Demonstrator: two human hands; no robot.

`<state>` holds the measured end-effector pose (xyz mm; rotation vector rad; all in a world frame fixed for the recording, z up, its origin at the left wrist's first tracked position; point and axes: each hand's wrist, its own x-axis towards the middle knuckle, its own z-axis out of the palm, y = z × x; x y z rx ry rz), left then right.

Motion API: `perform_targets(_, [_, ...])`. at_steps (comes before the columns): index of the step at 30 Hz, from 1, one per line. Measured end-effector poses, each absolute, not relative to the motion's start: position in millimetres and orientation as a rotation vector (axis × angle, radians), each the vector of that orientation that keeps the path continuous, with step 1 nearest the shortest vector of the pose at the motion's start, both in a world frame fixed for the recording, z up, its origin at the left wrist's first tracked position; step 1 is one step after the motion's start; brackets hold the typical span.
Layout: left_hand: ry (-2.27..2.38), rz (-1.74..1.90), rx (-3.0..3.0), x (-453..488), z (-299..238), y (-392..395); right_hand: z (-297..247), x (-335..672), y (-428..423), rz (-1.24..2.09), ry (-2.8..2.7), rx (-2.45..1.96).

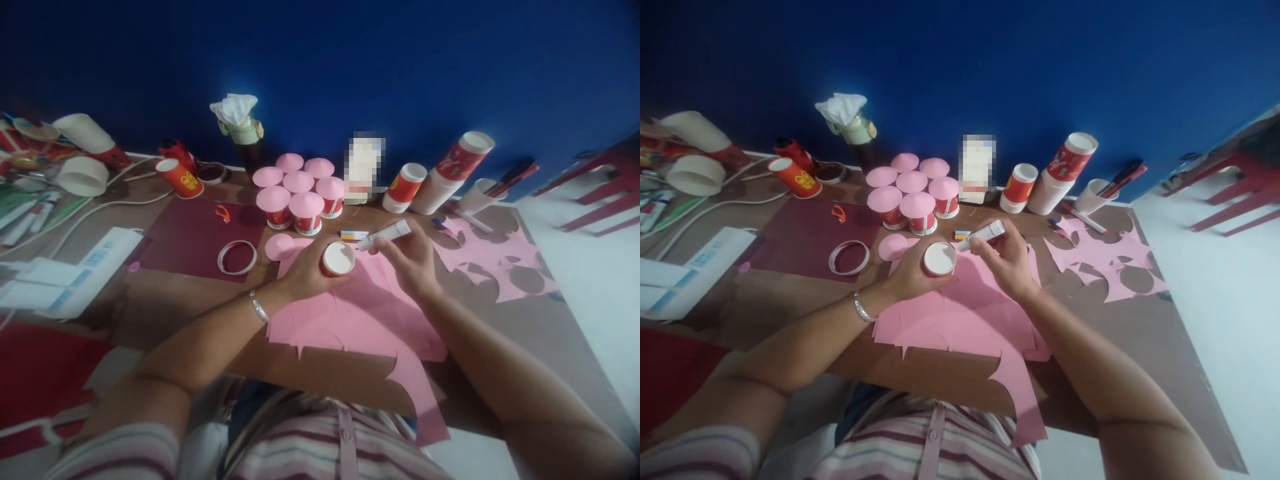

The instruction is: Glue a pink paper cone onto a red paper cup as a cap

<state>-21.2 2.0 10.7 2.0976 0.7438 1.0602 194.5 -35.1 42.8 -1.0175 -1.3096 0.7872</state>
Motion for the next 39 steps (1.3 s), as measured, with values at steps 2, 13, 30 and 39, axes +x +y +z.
perform_targets(2, [0.75,1.079,2.165,-21.3,8.6,2.5,43.1,193.5,-37.3,0.698,-1.374,-1.078])
perform_targets(13, [0.814,1.124,2.414,-21.4,-0.1,2.7,44.8,190.3,-42.4,0.299,-1.642,-1.206])
perform_targets(30, [0.822,1.118,2.396,-21.3,0.7,2.3,46.1,190.7,-41.4,0.334,-1.643,-1.194])
perform_targets(39, [0.828,1.065,2.358,-21.4,3.5,1.1,43.9,190.5,-38.9,0.364,-1.616,-1.233])
